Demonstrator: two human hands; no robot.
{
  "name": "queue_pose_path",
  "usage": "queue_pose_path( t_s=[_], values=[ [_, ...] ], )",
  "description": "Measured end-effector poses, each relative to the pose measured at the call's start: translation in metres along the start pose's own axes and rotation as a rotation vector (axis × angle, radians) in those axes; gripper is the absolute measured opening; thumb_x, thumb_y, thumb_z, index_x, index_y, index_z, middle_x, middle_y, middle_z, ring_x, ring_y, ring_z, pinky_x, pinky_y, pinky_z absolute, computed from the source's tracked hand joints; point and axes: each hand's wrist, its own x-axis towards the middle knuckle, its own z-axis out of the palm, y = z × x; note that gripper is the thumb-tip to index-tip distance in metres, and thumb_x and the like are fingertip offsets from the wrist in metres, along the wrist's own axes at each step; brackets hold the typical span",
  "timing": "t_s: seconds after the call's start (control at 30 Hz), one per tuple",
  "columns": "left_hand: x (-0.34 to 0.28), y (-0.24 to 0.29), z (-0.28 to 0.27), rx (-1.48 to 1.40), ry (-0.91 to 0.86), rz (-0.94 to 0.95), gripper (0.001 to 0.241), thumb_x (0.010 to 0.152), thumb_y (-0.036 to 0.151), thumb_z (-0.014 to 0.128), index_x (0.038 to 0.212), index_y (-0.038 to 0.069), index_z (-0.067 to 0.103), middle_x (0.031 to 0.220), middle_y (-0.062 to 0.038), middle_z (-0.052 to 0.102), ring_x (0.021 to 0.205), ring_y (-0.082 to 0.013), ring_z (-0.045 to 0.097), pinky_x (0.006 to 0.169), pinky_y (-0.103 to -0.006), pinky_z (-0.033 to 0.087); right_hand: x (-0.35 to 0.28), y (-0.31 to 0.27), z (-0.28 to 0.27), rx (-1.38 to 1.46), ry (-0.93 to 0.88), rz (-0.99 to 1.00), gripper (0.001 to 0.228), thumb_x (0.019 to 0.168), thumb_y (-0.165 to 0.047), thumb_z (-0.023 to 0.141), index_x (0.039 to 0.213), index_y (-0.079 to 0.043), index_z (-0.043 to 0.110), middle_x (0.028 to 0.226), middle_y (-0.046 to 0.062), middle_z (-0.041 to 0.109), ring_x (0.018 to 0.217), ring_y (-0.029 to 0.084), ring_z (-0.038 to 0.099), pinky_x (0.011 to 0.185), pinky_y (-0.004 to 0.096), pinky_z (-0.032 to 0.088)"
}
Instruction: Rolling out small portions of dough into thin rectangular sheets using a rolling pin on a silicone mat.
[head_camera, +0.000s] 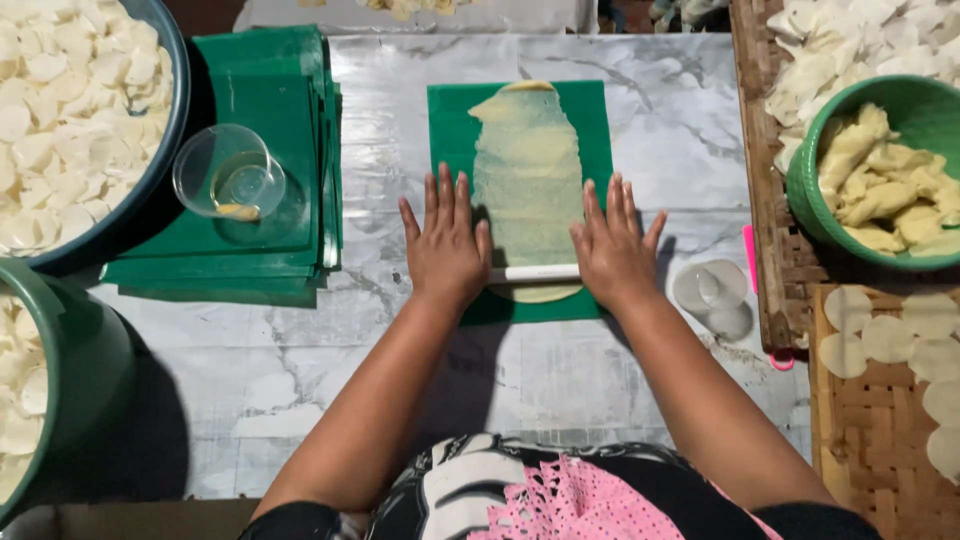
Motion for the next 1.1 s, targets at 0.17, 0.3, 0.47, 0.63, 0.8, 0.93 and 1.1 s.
queue_pose_path(
  t_s=[0.17,0.3,0.47,0.63,0.8,0.93,1.1],
  values=[
    [-0.004,0.002,0.017,-0.010,-0.066,0.044,0.068,0.105,0.042,0.032,0.164,0.011,0.021,0.173,-0.014,0.011,0.160,-0.0311,0.005,0.125,-0.0618,-0.002,-0.003,-0.015,0.006,-0.063,0.028,-0.026,0.058,0.109,-0.043,0.033,0.163,-0.022,0.030,0.172,0.018,0.017,0.159,0.031,0.014,0.117,0.077,0.007],
    [-0.035,0.005,0.017,0.012,-0.085,0.084,0.065,0.105,0.040,0.031,0.164,0.013,0.024,0.173,-0.011,0.012,0.160,-0.0294,0.008,0.127,-0.0576,0.001,-0.039,-0.013,0.007,-0.110,0.070,-0.112,0.057,0.108,-0.043,0.033,0.161,-0.021,0.036,0.172,0.016,0.022,0.159,0.030,0.017,0.119,0.074,0.005],
    [-0.079,0.002,0.027,0.017,-0.085,0.160,0.064,0.107,0.041,0.031,0.163,0.013,0.026,0.172,-0.012,0.017,0.159,-0.0298,0.012,0.127,-0.0528,0.007,-0.081,-0.002,0.014,-0.126,0.099,-0.203,0.057,0.108,-0.040,0.034,0.160,-0.019,0.036,0.172,0.011,0.024,0.157,0.030,0.021,0.119,0.070,0.013],
    [-0.140,0.001,0.028,-0.014,0.139,0.309,0.059,0.105,0.034,0.046,0.159,0.011,0.039,0.166,-0.014,0.036,0.153,-0.0319,0.032,0.123,-0.0471,0.025,-0.137,0.004,0.012,-0.076,0.126,-0.275,0.059,0.108,-0.037,0.037,0.160,-0.010,0.035,0.169,0.015,0.030,0.154,0.033,0.029,0.121,0.061,0.020],
    [-0.170,0.005,0.021,-0.086,0.245,0.387,0.053,0.099,0.034,0.057,0.150,0.018,0.053,0.154,-0.005,0.053,0.143,-0.0230,0.048,0.119,-0.0401,0.034,-0.178,0.018,0.013,-0.003,0.200,-0.380,0.054,0.105,-0.034,0.047,0.156,-0.015,0.045,0.163,0.006,0.042,0.151,0.026,0.038,0.122,0.051,0.025],
    [-0.157,0.017,0.014,-0.095,0.253,0.411,0.059,0.098,0.042,0.060,0.150,0.017,0.053,0.156,-0.009,0.051,0.145,-0.0268,0.046,0.119,-0.0429,0.033,-0.174,0.021,-0.032,0.139,0.184,-0.335,0.039,0.100,-0.040,0.060,0.134,-0.022,0.067,0.142,-0.002,0.064,0.137,0.022,0.056,0.115,0.047,0.040],
    [-0.145,0.025,0.008,-0.045,0.137,0.357,0.051,0.103,0.043,0.047,0.146,0.018,0.054,0.155,-0.005,0.052,0.144,-0.0249,0.046,0.119,-0.0434,0.030,-0.133,0.076,-0.122,0.146,0.435,-0.001,0.013,0.106,-0.006,0.058,0.103,0.002,0.067,0.115,0.021,0.070,0.102,0.031,0.068,0.088,0.040,0.061]
  ],
)
